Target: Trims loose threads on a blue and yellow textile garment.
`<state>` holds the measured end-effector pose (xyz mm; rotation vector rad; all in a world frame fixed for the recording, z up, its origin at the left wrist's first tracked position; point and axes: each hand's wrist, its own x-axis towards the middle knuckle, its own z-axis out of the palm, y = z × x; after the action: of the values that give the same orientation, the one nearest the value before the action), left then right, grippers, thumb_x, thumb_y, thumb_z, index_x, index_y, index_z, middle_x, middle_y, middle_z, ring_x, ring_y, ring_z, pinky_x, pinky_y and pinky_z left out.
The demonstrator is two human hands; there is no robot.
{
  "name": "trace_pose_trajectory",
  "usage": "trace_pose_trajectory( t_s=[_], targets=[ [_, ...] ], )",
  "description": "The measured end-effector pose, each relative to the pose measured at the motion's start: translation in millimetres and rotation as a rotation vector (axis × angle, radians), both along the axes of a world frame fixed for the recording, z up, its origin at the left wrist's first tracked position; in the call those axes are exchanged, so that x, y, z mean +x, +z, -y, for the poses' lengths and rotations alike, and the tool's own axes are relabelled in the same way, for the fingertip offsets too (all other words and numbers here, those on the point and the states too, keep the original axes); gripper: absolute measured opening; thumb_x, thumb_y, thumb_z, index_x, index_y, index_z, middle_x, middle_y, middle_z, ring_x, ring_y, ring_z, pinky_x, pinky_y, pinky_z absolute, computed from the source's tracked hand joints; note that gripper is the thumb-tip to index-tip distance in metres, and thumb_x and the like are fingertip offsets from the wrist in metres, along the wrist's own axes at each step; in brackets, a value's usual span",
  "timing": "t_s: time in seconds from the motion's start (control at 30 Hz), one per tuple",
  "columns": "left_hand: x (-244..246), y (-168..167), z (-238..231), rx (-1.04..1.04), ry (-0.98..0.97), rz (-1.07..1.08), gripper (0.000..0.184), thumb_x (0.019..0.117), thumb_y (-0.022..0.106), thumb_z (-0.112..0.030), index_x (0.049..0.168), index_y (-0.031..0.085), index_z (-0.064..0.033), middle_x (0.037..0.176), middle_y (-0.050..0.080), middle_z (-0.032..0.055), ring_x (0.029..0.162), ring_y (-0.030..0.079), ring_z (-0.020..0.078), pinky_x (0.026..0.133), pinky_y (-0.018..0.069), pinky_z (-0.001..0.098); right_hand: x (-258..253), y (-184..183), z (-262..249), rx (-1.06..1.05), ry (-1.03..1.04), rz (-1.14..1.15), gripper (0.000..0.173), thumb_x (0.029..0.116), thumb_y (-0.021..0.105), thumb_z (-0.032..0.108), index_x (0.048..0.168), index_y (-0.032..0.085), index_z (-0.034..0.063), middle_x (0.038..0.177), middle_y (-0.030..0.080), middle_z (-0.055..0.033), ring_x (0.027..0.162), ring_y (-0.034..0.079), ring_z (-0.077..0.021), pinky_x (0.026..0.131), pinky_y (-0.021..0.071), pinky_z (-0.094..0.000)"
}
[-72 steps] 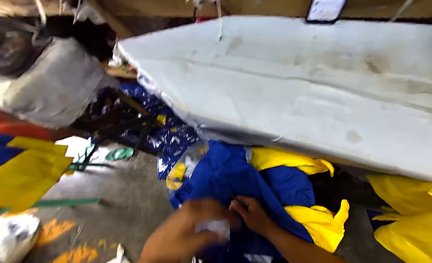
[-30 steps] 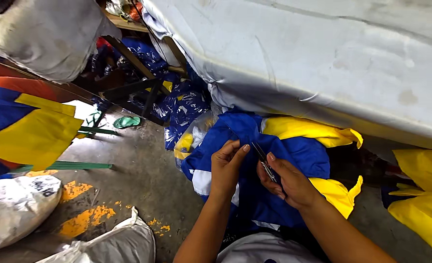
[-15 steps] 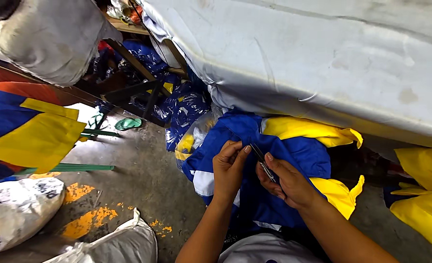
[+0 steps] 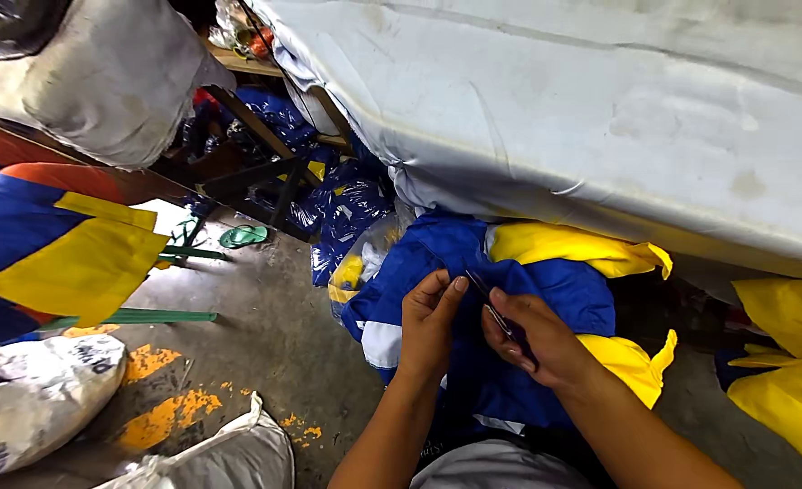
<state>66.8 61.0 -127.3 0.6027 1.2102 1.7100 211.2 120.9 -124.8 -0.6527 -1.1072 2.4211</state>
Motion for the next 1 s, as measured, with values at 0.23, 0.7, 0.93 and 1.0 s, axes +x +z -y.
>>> trace_pose_trajectory(
  t_s=[0.23,0.7,0.93,1.0],
  targets=[
    [3,-4,-2,0.078,0.069,-0.198,0.015,0.0967,0.062,-0.001,0.087,0.070,-0.0081,0.084,0.066,-0.0048,0.077,0.063,0.0019,0.073,0.0556,0.0209,-4,-1,2,0.085,-0.085,0.036,0.044,0.1096,0.044,0.029,0.070,0.057,0.0159,0.057,0.047,0.0113,0.043,0.038,0.0058,0.039,0.0297,-0.0102],
    [9,-2,0,0.037,0.105,-0.067,0.015,0.0996,0.058,-0.002,0.097,0.072,-0.0061,0.090,0.070,-0.0017,0.085,0.066,0.0056,0.082,0.0566,0.0257,-9,-7,5,-0.002,-0.019,-0.028,0.046,0.1109,0.037,0.031,0.070,0.053,0.0171,0.056,0.042,0.0118,0.042,0.036,0.0050,0.040,0.0299,-0.0106],
    [13,0,2,0.013,0.121,-0.079,0.014,0.0974,0.061,0.000,0.093,0.074,-0.0026,0.087,0.069,-0.0005,0.080,0.065,0.0059,0.078,0.0569,0.0246,-7,-14,7,0.170,-0.096,-0.048,0.041,0.1094,0.046,0.031,0.071,0.054,0.0195,0.059,0.042,0.0150,0.046,0.036,0.0080,0.043,0.0298,-0.0088],
    [16,-3,3,0.036,0.150,-0.140,0.014,0.0959,0.062,0.001,0.089,0.074,-0.0022,0.084,0.068,-0.0010,0.078,0.064,0.0049,0.075,0.0564,0.0224,-7,-12,8,0.164,-0.123,-0.026,0.042,0.1092,0.045,0.029,0.069,0.054,0.0191,0.057,0.042,0.0147,0.045,0.036,0.0076,0.042,0.0295,-0.0092]
  ],
)
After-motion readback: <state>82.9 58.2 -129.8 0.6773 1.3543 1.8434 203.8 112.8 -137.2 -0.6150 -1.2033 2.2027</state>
